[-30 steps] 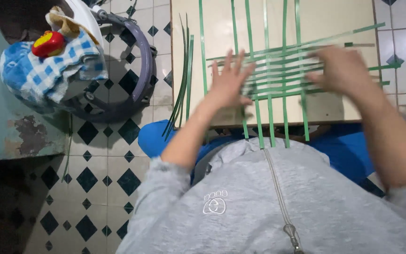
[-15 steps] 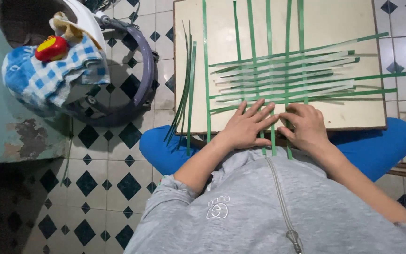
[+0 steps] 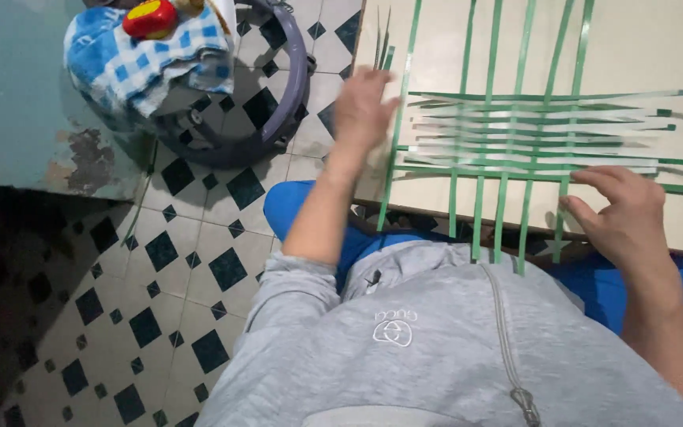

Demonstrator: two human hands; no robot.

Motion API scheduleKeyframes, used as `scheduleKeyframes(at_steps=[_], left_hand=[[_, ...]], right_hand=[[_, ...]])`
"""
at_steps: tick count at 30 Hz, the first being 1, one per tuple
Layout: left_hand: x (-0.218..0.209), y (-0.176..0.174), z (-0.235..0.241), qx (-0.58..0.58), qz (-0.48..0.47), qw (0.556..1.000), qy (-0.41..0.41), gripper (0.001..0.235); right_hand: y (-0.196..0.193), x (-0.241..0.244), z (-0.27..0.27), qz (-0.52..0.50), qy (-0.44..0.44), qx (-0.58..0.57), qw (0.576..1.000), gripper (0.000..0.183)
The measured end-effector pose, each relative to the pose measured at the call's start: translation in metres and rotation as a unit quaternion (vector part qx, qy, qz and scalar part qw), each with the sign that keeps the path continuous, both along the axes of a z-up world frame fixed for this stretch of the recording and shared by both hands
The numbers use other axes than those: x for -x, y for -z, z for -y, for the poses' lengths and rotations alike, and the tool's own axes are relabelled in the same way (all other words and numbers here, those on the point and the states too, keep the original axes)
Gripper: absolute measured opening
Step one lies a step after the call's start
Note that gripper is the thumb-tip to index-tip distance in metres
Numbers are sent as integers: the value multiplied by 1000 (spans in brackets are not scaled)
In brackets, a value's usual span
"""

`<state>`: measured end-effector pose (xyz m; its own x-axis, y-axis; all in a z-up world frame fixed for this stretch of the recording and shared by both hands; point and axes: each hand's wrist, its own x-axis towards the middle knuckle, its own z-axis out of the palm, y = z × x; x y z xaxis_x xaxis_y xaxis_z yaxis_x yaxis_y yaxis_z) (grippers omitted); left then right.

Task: Weaving green and white plastic strips together on a flat surface to create a mat or bag component.

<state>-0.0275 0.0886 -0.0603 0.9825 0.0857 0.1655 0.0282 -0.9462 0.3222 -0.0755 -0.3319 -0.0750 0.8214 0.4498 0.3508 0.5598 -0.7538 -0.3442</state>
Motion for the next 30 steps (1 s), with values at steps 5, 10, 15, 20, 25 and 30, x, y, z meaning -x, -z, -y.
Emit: scheduleKeyframes(at_steps=[5, 10, 15, 20, 25, 30], left_hand=[[22, 21, -29, 33, -113, 987, -107, 66], [33, 3, -13, 113, -129, 976, -133, 59], [28, 15, -19, 122, -129, 975, -133, 58], [30, 20, -27, 165, -125, 966, -156, 59], [32, 22, -26, 160, -112, 973, -124, 62], [28, 28, -26, 166, -102, 974, -119, 57]], right_hand=[[-11, 6, -24, -85, -15, -42, 995, 28], [-10, 10, -100, -87, -192, -46, 977, 21], [-7, 36, -225, 36, -343, 42, 938, 9], [1, 26, -268, 106, -389, 113, 908, 24], [3, 16, -264, 85, -415, 134, 896, 16], [14, -9, -272, 52, -409, 146, 899, 18]])
